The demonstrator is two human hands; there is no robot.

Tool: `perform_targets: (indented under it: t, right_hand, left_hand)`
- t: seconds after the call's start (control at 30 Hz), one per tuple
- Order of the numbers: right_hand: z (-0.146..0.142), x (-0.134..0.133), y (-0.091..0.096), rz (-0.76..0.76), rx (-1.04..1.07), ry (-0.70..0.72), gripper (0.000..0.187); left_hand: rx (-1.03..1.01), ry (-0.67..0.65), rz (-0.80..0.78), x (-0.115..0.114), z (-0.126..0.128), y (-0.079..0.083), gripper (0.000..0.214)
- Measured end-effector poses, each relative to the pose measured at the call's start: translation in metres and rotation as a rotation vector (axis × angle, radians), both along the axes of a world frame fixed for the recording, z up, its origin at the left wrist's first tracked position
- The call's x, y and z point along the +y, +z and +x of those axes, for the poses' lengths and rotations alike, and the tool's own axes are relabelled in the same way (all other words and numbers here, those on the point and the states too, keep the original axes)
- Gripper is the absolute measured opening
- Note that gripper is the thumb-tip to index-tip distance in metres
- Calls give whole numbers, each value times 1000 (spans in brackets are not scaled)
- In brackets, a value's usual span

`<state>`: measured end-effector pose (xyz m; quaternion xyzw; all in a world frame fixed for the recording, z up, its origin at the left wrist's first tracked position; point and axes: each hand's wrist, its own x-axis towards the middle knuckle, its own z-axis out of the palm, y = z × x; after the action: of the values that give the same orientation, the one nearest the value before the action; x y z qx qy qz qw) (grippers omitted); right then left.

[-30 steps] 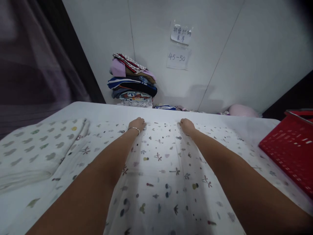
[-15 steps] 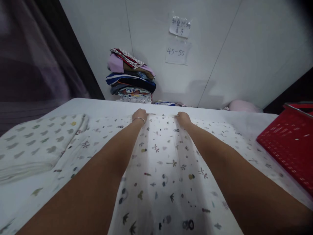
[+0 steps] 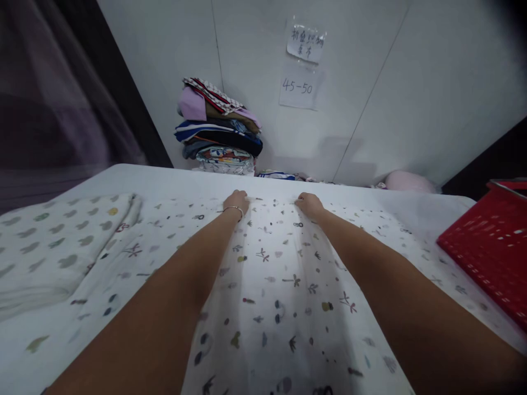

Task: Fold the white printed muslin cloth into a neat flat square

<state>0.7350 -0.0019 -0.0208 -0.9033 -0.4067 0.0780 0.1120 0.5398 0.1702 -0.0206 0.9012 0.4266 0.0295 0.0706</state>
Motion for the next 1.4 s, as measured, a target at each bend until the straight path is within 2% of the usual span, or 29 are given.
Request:
perform_targets:
  t: [0.17,0.27,0.47,0.6,1.0,1.2,1.4]
  right_hand:
    - [15,-8,5,3,27,64,38]
    - [34,-29,6,-6,38,77,34]
    - [76,-94,9,-44,89,-24,28]
    - [88,-116,10,-47,95,-72,26]
    - [92,-115,-6,104,-21,-121,25]
    - [89,-121,-7,118,-35,-108,23]
    - [92,-107,-6,95,-78,-177,22]
  left_hand:
    - [-33,-169,15,-22,6,-3,40]
    - [-36,-236,24,-35,8,-4,35]
    - [-45,-211,73,-45,5,-5,37]
    - [-39,-207,84,-43,7,-8,37]
    - [19,-163,182,-44,9,-5,38]
    - [3,-205,188,-43,10,-8,46]
    - [-15,-197,192,-41,9,-11,41]
